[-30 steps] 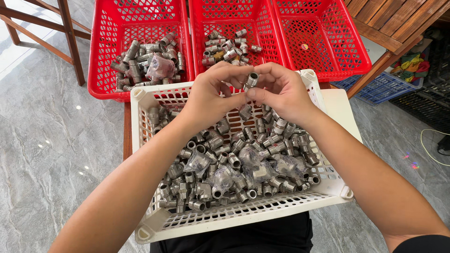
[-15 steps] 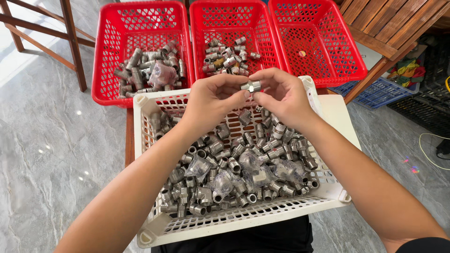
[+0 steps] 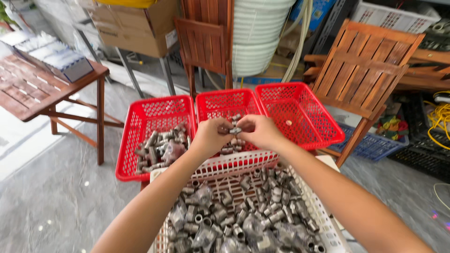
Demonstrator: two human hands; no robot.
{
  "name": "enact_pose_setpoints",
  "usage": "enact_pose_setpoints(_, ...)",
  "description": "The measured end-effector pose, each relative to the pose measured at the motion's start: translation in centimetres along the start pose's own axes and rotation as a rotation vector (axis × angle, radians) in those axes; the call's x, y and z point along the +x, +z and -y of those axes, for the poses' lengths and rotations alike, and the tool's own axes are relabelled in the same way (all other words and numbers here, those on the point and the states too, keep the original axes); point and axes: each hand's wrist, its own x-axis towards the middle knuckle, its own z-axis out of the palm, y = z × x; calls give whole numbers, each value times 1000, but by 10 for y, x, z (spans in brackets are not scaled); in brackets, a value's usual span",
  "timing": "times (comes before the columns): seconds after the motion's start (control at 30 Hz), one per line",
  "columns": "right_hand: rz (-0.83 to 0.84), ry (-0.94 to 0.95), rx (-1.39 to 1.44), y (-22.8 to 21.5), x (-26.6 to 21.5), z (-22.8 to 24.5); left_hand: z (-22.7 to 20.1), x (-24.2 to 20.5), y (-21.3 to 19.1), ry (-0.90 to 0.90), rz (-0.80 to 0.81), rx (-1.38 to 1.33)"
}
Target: The person picks up metal pipe fittings from a large white basket, holds them with both hands, and returns them to the basket one at a time.
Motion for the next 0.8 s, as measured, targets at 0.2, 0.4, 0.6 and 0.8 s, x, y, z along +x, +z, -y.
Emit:
enact_pose_setpoints(0.2,50,69,-413,18,55,-34,45,50,12,-91,75,314)
enact_pose_setpoints(0.4,93,-18,-567,27,59,-28,94,57,32,-81,92,442)
enact_pose_setpoints(0.6,123,-105,-563,7,32,3,42,36,8,29,87,430)
enact_pose_setpoints(0.8,253,-161,-578,-22,-39,49,-24,-27,5,226,138,601)
